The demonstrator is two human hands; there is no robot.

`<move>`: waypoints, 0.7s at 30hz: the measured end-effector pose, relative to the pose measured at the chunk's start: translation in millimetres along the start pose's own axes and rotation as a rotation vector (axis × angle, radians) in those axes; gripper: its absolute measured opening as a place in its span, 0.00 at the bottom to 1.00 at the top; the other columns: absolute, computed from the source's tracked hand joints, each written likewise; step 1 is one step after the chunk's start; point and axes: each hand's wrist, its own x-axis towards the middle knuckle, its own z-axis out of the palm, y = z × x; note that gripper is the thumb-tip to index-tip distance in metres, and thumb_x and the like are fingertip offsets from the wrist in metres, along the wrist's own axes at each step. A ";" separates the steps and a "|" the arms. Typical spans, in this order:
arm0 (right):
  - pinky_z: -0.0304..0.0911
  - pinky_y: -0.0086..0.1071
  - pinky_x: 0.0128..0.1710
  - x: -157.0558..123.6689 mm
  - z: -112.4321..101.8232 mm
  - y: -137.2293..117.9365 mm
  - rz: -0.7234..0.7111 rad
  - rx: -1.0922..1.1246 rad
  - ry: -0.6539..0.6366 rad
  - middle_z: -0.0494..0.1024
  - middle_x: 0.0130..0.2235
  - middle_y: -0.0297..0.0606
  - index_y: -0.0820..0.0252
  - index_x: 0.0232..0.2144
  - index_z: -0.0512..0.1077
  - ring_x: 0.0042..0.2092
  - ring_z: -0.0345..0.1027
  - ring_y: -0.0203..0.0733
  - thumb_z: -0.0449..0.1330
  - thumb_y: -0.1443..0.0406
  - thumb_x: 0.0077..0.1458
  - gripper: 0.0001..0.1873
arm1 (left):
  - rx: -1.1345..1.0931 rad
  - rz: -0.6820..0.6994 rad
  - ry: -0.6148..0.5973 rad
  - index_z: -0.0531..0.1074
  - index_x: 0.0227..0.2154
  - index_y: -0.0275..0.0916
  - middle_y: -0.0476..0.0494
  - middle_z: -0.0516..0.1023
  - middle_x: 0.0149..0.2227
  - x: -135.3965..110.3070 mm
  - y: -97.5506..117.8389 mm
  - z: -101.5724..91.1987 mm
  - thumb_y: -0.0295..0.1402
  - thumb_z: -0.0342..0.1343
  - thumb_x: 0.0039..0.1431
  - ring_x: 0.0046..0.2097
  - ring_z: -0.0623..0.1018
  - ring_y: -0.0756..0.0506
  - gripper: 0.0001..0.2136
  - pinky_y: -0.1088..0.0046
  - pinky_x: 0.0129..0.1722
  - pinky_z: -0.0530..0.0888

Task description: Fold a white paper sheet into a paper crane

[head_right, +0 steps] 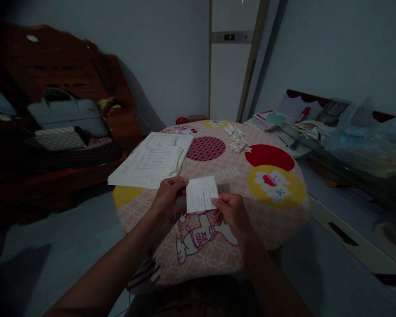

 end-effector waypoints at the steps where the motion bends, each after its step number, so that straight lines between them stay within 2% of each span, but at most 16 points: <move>1: 0.57 0.25 0.12 0.3 -1.1 -0.2 0.003 -0.008 -0.001 0.73 0.17 0.33 0.61 0.18 0.70 0.14 0.64 0.33 0.63 0.58 0.48 0.14 | 0.012 -0.004 -0.019 0.70 0.18 0.34 0.52 0.68 0.17 -0.1 2.3 -0.2 0.35 0.63 0.46 0.19 0.66 0.55 0.11 0.79 0.21 0.63; 5: 0.55 0.24 0.11 3.4 -6.0 -2.9 0.029 -0.070 -0.031 0.71 0.14 0.32 0.61 0.17 0.70 0.13 0.61 0.32 0.63 0.57 0.47 0.15 | 0.120 -0.067 -0.170 0.75 0.24 0.33 0.48 0.74 0.22 0.6 13.6 -0.2 0.42 0.63 0.48 0.24 0.72 0.51 0.15 0.77 0.25 0.68; 9: 0.54 0.24 0.10 7.7 -7.6 -8.7 0.055 -0.121 -0.091 0.72 0.15 0.32 0.61 0.17 0.69 0.13 0.62 0.33 0.64 0.57 0.44 0.15 | 0.327 -0.177 -0.344 0.77 0.24 0.30 0.44 0.77 0.23 3.3 17.4 2.1 0.37 0.68 0.40 0.24 0.73 0.51 0.13 0.77 0.24 0.66; 11: 0.55 0.24 0.11 8.8 -7.4 -12.8 0.044 -0.121 -0.099 0.72 0.15 0.32 0.61 0.17 0.68 0.13 0.63 0.33 0.64 0.56 0.44 0.16 | 0.355 -0.190 -0.353 0.77 0.25 0.30 0.43 0.77 0.23 4.1 16.2 3.7 0.36 0.68 0.39 0.23 0.73 0.50 0.13 0.76 0.23 0.65; 15: 0.55 0.24 0.11 9.7 -10.2 -21.2 0.046 -0.123 -0.076 0.72 0.15 0.31 0.60 0.17 0.68 0.14 0.63 0.32 0.64 0.56 0.45 0.16 | 0.397 -0.157 -0.321 0.76 0.21 0.31 0.47 0.74 0.19 1.5 15.5 5.4 0.36 0.66 0.42 0.19 0.67 0.54 0.11 0.78 0.20 0.61; 19: 0.54 0.24 0.11 13.6 -18.1 -24.0 0.063 -0.162 -0.097 0.71 0.14 0.32 0.60 0.17 0.69 0.13 0.62 0.32 0.63 0.56 0.47 0.16 | 0.394 -0.186 -0.385 0.76 0.23 0.31 0.48 0.74 0.19 -1.9 16.4 1.9 0.37 0.64 0.45 0.19 0.66 0.55 0.11 0.79 0.19 0.61; 21: 0.55 0.25 0.12 14.7 -20.8 -22.5 0.069 -0.157 -0.123 0.72 0.15 0.32 0.60 0.17 0.70 0.13 0.62 0.32 0.63 0.56 0.47 0.16 | 0.378 -0.193 -0.374 0.74 0.21 0.32 0.50 0.72 0.18 -0.9 14.9 -1.1 0.38 0.64 0.45 0.18 0.66 0.55 0.12 0.79 0.18 0.61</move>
